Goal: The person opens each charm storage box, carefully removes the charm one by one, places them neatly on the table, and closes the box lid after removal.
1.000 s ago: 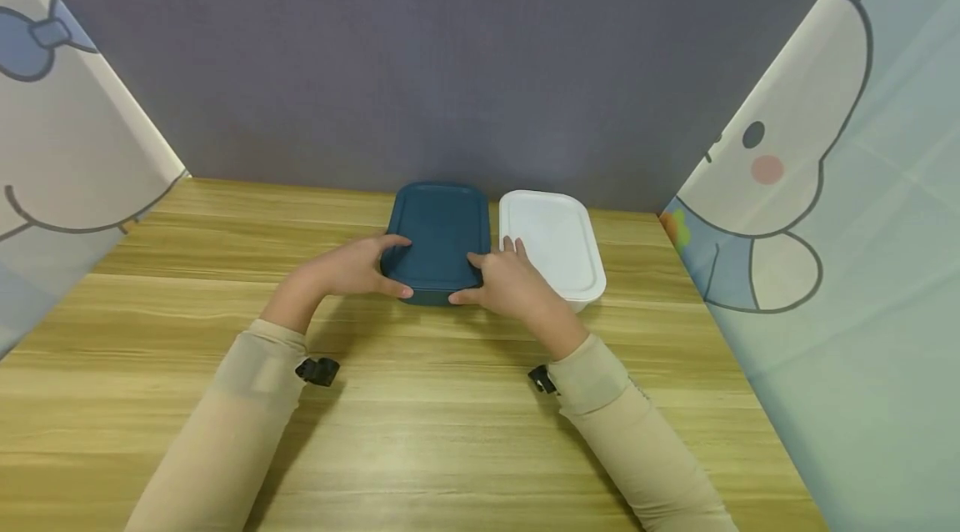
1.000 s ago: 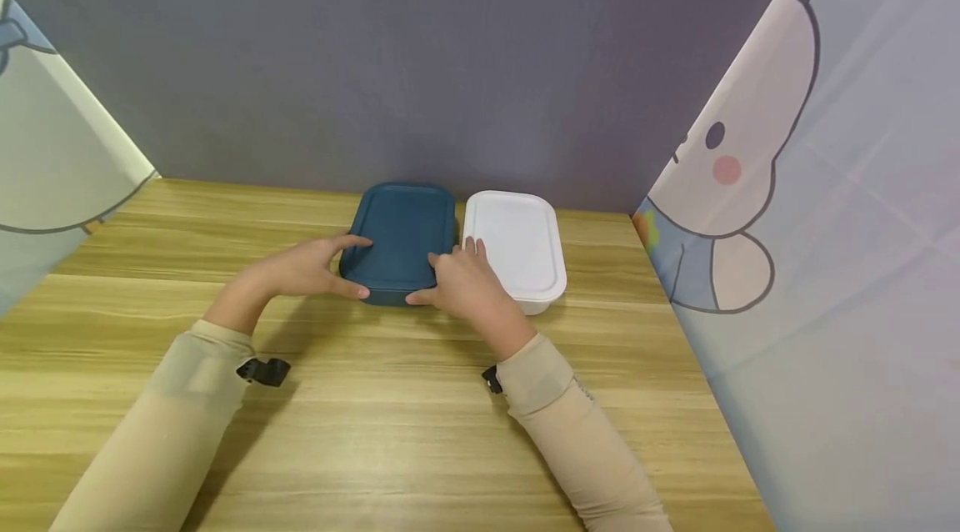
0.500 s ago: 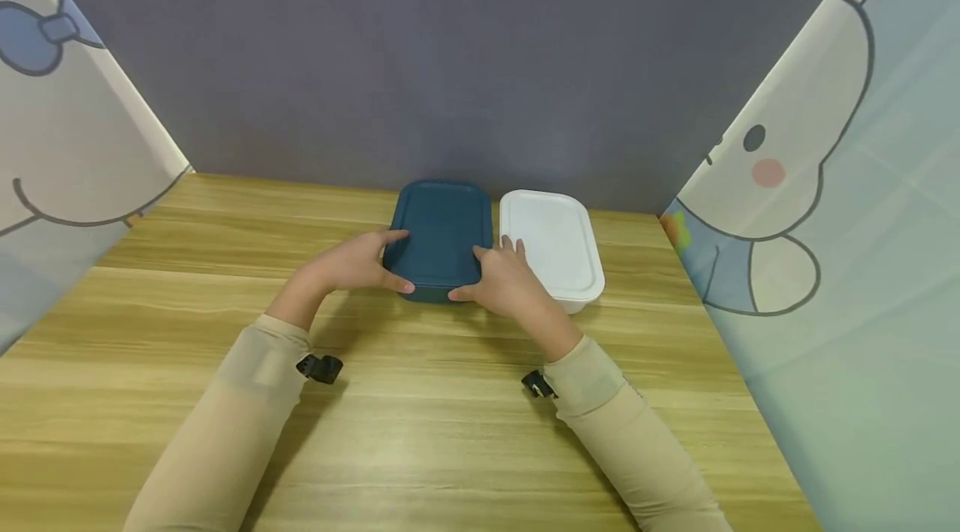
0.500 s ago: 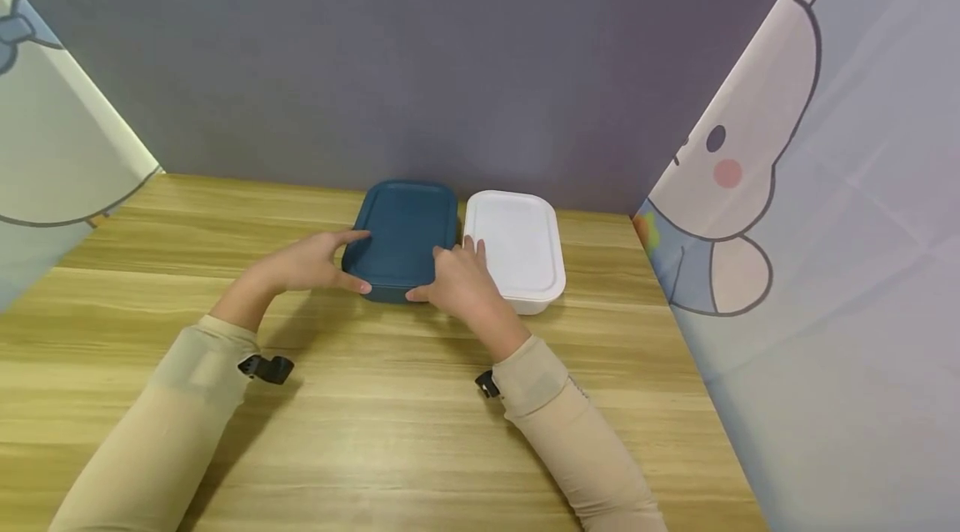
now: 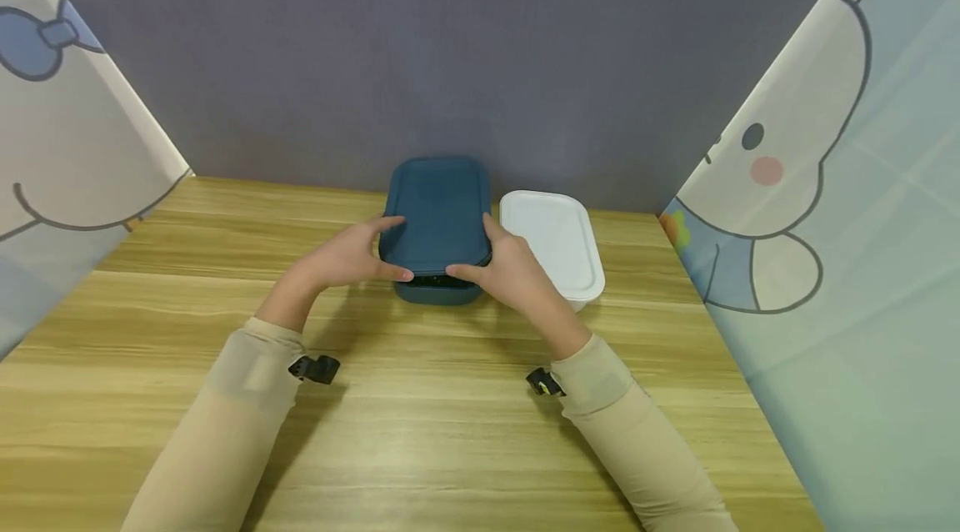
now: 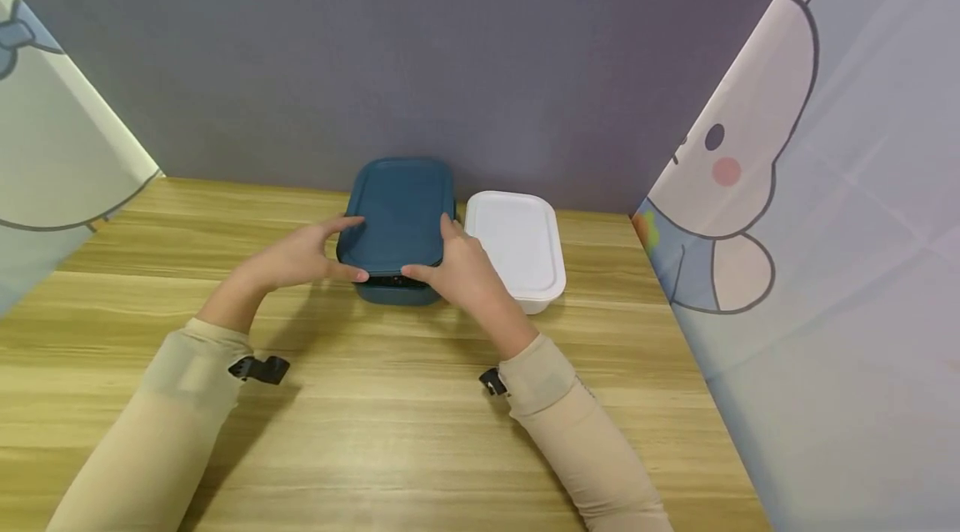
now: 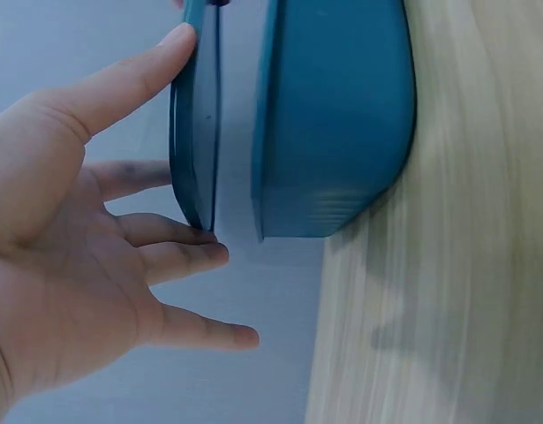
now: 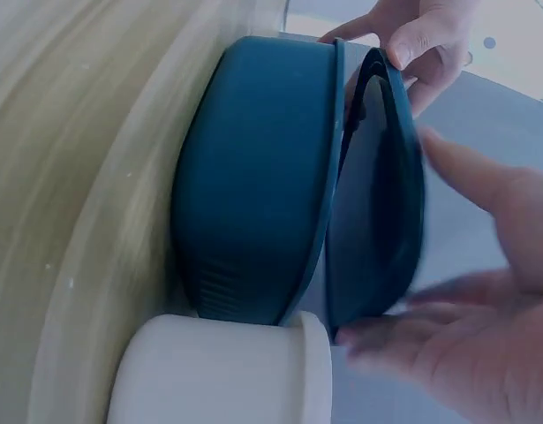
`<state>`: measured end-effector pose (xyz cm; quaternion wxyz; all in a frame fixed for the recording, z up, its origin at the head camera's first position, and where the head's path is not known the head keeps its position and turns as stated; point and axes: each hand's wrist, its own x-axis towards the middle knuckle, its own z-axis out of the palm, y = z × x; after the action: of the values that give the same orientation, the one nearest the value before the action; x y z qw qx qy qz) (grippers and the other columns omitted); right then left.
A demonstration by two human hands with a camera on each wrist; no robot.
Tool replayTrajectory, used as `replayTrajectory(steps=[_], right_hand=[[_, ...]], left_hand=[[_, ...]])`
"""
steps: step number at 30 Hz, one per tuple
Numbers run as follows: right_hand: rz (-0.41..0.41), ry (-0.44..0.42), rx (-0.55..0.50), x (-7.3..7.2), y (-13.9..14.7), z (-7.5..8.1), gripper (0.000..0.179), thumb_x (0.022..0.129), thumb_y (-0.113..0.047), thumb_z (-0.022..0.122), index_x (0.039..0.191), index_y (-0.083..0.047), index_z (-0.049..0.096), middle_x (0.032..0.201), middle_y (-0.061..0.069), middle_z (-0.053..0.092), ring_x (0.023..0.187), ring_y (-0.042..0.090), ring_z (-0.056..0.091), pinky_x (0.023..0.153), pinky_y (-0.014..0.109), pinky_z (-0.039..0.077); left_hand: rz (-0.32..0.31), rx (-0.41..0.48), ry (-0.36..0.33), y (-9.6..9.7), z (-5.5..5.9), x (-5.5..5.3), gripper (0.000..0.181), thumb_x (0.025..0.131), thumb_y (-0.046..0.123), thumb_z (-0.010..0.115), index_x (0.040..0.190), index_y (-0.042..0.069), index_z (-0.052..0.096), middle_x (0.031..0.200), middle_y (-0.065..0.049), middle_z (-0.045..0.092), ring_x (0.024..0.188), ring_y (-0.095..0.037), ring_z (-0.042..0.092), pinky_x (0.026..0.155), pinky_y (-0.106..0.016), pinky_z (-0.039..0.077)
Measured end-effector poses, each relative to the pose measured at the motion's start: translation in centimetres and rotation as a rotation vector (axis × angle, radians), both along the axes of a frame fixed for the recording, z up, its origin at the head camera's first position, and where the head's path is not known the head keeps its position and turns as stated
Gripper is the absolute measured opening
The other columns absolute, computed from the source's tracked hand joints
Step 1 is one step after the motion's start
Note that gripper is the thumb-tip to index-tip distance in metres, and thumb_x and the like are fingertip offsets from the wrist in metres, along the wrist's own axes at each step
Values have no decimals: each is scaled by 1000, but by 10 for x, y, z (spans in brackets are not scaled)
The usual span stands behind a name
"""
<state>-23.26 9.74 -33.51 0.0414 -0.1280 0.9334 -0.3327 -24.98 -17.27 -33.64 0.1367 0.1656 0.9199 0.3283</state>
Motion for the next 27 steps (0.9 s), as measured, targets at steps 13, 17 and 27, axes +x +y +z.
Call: replayTrajectory(steps=[13, 17, 27], right_hand=[[-91, -212, -1228, -1, 4, 12, 66, 102, 5, 62, 163, 2, 36, 136, 17, 73, 108, 16, 79, 93, 27, 63], [-112, -181, -1273, -1, 4, 16, 59, 102, 3, 62, 159, 0, 45, 111, 4, 80, 95, 13, 80, 88, 27, 64], [-26, -41, -1071, 6, -9, 36, 45, 105, -12, 66, 150, -13, 62, 141, 10, 72, 120, 13, 72, 86, 20, 58]], left_hand=[[-16, 171, -36, 9, 15, 7, 98, 95, 47, 80, 172, 27, 21, 181, -10, 12, 167, -39, 13, 127, -67, 30], [-38, 109, -51, 21, 27, 5, 95, 100, 60, 68, 172, 22, 19, 181, -13, 2, 168, -40, 9, 128, -67, 27], [5, 288, -12, 62, 67, 6, 91, 107, 65, 48, 173, 12, 12, 181, -13, 10, 165, -36, 23, 127, -60, 35]])
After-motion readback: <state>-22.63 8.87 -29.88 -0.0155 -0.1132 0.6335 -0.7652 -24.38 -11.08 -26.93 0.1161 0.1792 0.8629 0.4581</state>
